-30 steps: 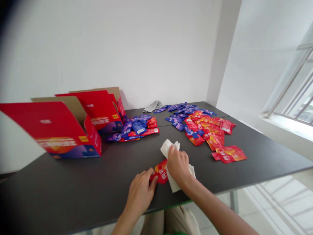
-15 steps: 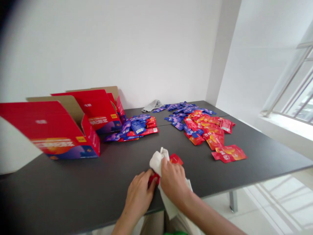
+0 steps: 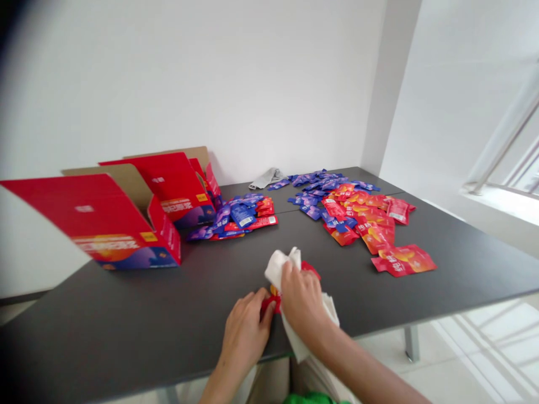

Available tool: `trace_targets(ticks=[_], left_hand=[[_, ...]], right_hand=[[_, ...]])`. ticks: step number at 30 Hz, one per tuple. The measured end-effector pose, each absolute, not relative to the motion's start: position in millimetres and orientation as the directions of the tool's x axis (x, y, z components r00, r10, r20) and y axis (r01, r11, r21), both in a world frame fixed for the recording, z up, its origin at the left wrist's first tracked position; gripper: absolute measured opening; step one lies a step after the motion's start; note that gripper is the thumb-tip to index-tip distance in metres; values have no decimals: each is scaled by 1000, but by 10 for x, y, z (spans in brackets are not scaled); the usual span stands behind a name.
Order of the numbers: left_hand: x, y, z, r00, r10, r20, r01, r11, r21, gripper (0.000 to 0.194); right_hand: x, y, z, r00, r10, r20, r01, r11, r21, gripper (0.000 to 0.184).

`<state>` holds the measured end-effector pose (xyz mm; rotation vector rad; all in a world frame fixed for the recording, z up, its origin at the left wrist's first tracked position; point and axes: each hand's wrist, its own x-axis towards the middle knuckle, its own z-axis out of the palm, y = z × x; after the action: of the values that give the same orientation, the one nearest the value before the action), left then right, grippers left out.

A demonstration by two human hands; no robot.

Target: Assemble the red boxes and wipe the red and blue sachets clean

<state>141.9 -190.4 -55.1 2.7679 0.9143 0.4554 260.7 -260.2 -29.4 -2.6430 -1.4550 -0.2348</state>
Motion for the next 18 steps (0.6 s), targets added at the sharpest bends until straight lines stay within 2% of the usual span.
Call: trace_targets(ticks=[2, 6, 8, 11, 15, 18], left_hand=[[1422, -1906, -548, 765, 603, 226, 543, -793, 275, 15], [1423, -1910, -548, 759, 611, 227, 558, -789, 258, 17], [1423, -1908, -554, 761, 610, 223, 556, -789, 262, 16], [1425, -1900, -561, 769, 598, 226, 541, -798, 266, 15], [1430, -1899, -567, 760, 606, 237, 557, -794, 244, 16], [1431, -1901, -572, 760, 605, 237, 554, -794, 249, 15]], right_hand=[[2588, -2623, -293, 469, 864, 181, 883, -466, -66, 30], [2620, -2637, -268, 616, 756, 222, 780, -624, -43, 20], [2612, -2644, -281, 575, 783, 236, 809, -588, -19, 23], [2592, -2664, -319, 458, 867, 196, 887, -459, -47, 29], [2653, -2670, -325, 594, 770, 233, 796, -605, -31, 22], [2646, -2679, -327, 489, 832, 263, 862, -507, -1, 29]])
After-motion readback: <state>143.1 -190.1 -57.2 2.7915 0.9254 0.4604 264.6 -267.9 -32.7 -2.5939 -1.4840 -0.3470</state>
